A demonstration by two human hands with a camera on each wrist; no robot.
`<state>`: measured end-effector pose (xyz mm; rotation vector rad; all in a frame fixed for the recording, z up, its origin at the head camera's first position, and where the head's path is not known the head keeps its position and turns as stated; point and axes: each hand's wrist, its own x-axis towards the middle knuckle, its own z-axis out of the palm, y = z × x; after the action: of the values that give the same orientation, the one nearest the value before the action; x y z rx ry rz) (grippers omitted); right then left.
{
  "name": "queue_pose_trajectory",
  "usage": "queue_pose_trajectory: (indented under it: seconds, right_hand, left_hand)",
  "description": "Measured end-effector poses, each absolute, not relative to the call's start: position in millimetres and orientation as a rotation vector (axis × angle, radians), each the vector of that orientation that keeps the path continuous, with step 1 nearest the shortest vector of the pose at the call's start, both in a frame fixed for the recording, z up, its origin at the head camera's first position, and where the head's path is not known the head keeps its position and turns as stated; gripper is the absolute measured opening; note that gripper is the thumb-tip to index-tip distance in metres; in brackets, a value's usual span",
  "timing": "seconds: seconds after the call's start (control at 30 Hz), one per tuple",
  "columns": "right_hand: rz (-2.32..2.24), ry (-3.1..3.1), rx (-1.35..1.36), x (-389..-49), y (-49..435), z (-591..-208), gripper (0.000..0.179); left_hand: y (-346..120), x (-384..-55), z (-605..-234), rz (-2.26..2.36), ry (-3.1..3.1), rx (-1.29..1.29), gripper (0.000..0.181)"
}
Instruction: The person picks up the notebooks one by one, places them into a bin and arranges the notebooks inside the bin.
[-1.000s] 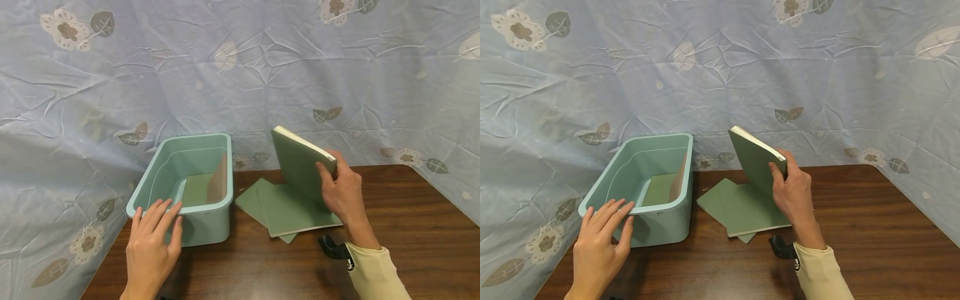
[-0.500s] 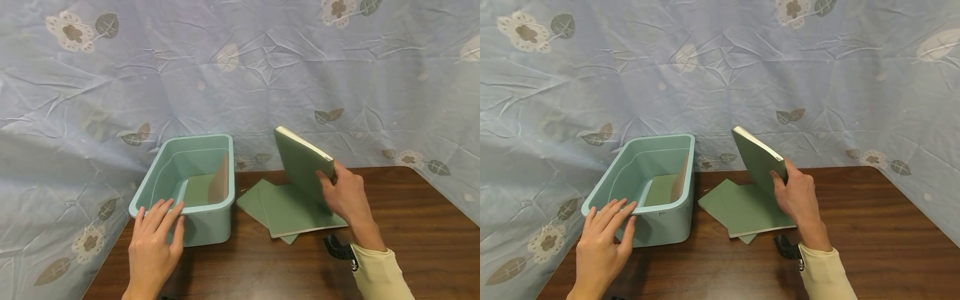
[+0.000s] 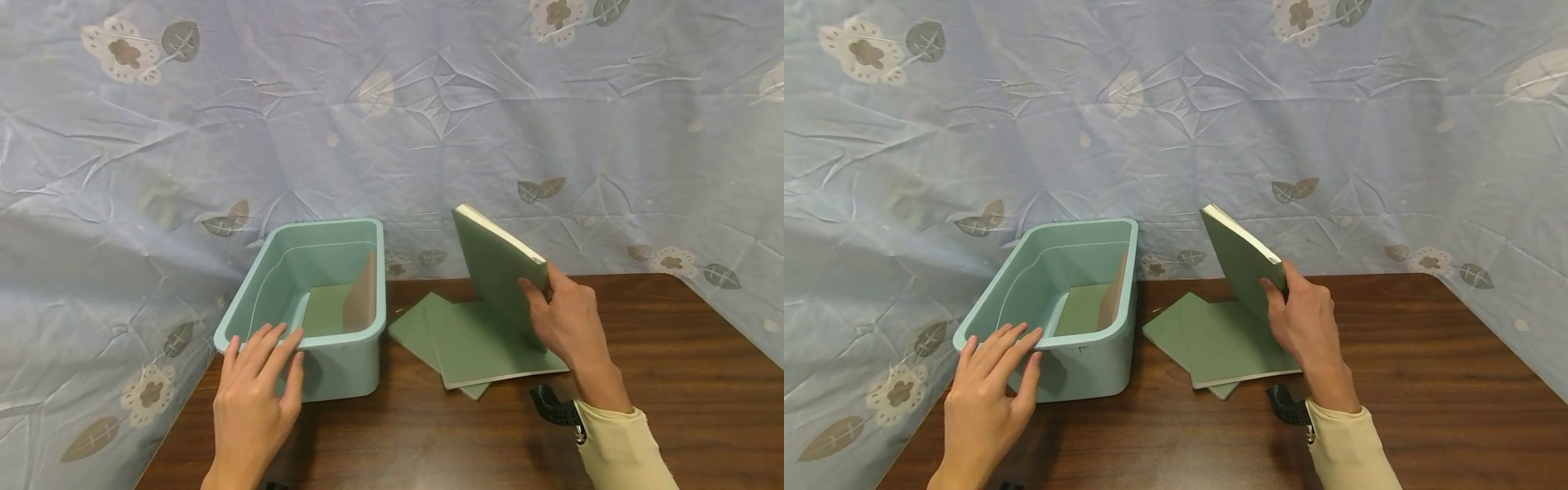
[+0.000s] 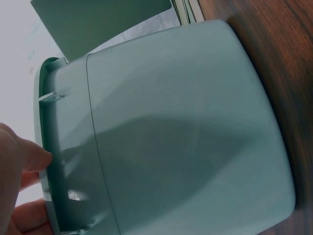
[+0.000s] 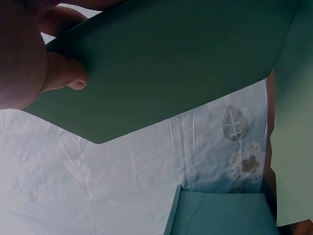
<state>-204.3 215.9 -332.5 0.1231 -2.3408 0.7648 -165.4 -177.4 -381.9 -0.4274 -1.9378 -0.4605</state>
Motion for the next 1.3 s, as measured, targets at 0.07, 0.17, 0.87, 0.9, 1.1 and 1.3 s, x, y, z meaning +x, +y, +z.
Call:
queue_pose_trajectory:
  seconds: [0.07, 0.17, 0.87, 0.9, 1.1, 1.3]
  right_hand:
    - [0.768, -2.320, 0.127, -204.9, 215.5, -333.7, 0.021]
    - [0.772, -2.293, 0.127, -206.7, 214.5, -335.6, 0.019]
    - [1.113, -2.013, 0.081, -206.8, 184.1, -324.2, 0.027]
    - [1.123, -2.000, 0.083, -206.0, 181.9, -323.2, 0.027]
    - [1.167, -1.942, 0.112, -201.1, 168.5, -317.7, 0.026]
    - [1.188, -1.934, 0.156, -197.9, 154.0, -313.9, 0.026]
  left_hand:
    - [-177.3, -165.4, -381.8, -0.461, -1.937, -0.427, 0.030]
    - [-177.3, -165.3, -381.8, -0.460, -1.935, -0.427, 0.030]
    - [-177.8, -164.8, -379.4, -0.477, -1.945, -0.426, 0.029]
    - [-177.7, -164.7, -379.3, -0.475, -1.947, -0.426, 0.029]
    - [-177.4, -164.2, -378.4, -0.463, -1.980, -0.420, 0.029]
    - [-177.7, -164.1, -378.8, -0.462, -1.971, -0.418, 0.030]
